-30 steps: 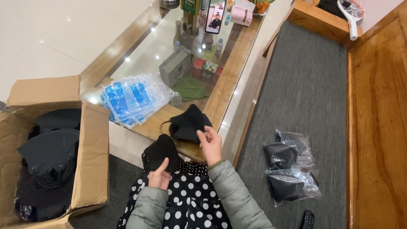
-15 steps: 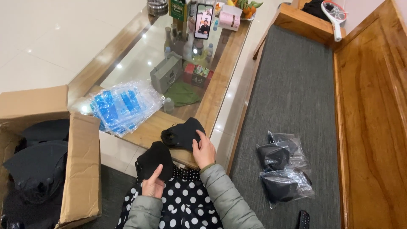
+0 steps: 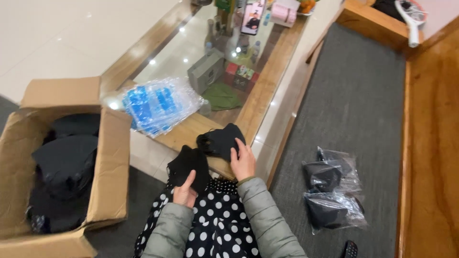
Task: Inspecting black face masks for quality and sorting them from a bulk cardboard box onto a table.
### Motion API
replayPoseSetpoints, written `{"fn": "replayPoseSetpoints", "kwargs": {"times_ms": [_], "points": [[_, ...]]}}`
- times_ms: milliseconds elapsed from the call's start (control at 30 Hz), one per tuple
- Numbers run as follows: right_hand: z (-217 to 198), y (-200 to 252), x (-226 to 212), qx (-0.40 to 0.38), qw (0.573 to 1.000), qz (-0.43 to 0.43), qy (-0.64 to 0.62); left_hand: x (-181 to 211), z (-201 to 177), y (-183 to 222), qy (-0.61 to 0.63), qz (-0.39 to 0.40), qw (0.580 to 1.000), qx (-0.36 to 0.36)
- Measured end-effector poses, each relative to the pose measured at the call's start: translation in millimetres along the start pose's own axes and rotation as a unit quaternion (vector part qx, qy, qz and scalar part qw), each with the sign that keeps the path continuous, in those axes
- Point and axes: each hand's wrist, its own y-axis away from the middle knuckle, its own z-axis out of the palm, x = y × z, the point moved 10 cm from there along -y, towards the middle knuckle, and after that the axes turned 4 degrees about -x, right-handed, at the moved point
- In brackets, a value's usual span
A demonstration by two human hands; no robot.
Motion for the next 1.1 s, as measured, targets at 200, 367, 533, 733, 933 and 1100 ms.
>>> {"fn": "replayPoseSetpoints", "kwargs": {"times_ms": [200, 367, 533, 733, 933, 1100], "points": [[-5, -1, 0, -0.014, 0.999, 0.010, -0.028, -9, 0, -11, 0.011, -0.008, 1.000, -0.023], [-22, 27, -87, -0.014, 0.996, -0.085, -0.036, -28, -14, -22, -0.026, -0.021, 0.999, -0.029], [3, 48, -140, -0.126, 0.985, -0.120, -0.017, -3, 0, 9, -0.118, -0.023, 0.993, -0.006], [9, 77, -153, -0.070, 0.966, -0.245, -0.040, 10, 18, 16, 0.000, 0.006, 0.998, -0.060], [28, 96, -118, -0.066, 0.972, -0.226, -0.022, -15, -11, -8, -0.026, -0.047, 0.999, -0.003], [34, 88, -99, -0.047, 0.980, -0.194, 0.014, -14, -10, -14, -0.036, 0.008, 0.997, -0.075]]}}
